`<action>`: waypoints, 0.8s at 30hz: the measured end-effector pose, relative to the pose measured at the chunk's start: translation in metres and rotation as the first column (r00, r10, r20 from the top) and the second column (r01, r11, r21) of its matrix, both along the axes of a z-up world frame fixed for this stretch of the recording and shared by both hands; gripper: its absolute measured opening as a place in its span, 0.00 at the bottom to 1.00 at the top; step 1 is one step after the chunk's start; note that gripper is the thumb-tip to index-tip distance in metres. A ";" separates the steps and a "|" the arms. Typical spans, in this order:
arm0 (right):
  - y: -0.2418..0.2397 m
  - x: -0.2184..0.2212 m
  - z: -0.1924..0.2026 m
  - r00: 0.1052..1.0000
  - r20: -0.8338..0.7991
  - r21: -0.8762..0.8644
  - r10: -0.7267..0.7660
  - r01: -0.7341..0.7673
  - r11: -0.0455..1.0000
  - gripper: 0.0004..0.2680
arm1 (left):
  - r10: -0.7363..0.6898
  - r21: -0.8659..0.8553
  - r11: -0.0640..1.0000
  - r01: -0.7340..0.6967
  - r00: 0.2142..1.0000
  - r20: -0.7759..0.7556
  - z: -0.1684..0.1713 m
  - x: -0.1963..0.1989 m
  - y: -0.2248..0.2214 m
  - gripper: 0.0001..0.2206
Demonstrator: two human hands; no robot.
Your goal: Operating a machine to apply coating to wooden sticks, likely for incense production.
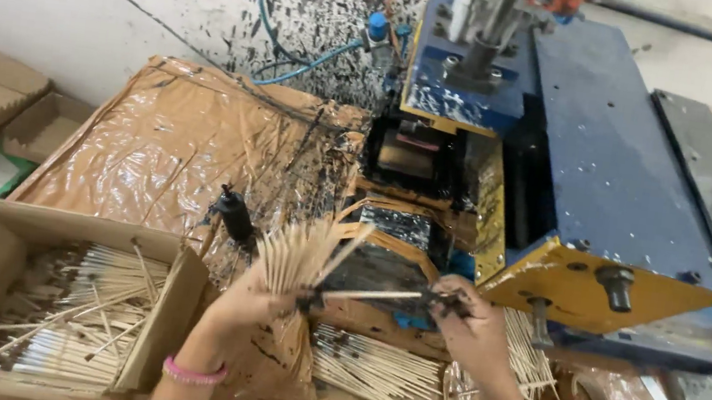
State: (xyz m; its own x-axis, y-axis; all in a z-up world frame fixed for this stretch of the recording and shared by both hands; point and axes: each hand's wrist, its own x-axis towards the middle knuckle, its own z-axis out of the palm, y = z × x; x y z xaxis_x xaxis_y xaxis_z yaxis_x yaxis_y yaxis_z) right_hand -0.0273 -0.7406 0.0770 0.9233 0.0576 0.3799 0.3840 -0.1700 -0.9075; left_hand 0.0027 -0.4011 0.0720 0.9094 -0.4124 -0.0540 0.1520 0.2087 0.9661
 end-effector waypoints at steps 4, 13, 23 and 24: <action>0.000 0.052 0.015 0.980 0.164 -0.251 0.111 -0.067 0.966 0.09 | 0.293 0.002 0.949 -0.314 0.890 0.349 -0.024 0.068 0.006 0.10; 0.000 0.053 -0.002 0.883 0.466 -0.709 -0.055 0.409 0.575 0.16 | 0.416 -0.094 0.909 -0.405 0.888 0.196 -0.042 0.116 -0.047 0.02; -0.025 0.080 -0.054 0.931 0.328 -0.557 -0.163 0.330 0.762 0.12 | 0.424 0.032 0.891 -0.452 0.857 0.293 -0.046 0.094 -0.038 0.04; -0.019 0.056 -0.026 0.928 0.332 -0.555 -0.172 0.339 0.760 0.12 | 0.416 0.031 0.896 -0.444 0.859 0.298 -0.046 0.075 -0.033 0.04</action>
